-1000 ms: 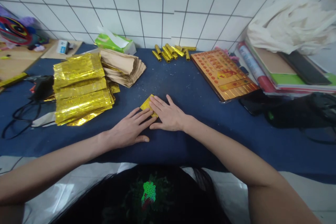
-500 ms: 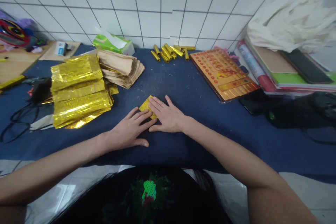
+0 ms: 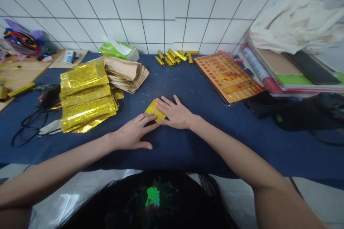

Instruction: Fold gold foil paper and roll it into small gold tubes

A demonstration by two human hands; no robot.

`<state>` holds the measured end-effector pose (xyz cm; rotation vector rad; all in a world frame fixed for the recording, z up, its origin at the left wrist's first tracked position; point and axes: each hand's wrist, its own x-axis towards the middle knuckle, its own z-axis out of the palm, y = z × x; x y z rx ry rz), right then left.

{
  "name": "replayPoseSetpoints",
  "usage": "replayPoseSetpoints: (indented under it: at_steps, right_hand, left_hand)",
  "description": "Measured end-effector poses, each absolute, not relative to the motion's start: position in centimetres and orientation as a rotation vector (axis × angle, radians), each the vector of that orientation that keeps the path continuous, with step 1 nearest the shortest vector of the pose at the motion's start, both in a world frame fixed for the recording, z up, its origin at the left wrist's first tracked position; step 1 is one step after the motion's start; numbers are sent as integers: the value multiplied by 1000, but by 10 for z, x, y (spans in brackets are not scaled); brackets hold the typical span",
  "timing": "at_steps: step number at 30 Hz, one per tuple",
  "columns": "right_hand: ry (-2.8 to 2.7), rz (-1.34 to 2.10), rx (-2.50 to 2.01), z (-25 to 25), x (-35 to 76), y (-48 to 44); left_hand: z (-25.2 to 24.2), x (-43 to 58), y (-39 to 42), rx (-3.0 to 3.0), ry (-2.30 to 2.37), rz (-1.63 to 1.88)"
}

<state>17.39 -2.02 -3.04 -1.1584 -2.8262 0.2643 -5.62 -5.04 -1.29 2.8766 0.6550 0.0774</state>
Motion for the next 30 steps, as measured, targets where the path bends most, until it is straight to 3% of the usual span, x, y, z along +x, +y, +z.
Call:
replayPoseSetpoints:
  at_steps: [6, 14, 20, 25, 30]
  right_hand:
    - [-2597, 343, -1468, -14, 172, -11]
    - [-2799, 525, -1149, -17, 133, -12]
    - [-2595, 695, -1100, -23, 142, -4]
    - [-1952, 655, -1497, -14, 164, 8]
    - [-2153, 704, -1729, -5, 171, 11]
  left_hand:
    - [-14, -56, -51, 2861, 651, 115]
    - [-16, -54, -50, 2812, 619, 181]
    - [-18, -54, -52, 2829, 677, 132]
    - [-18, -54, -54, 2845, 705, 99]
    - [-17, -54, -54, 2846, 711, 91]
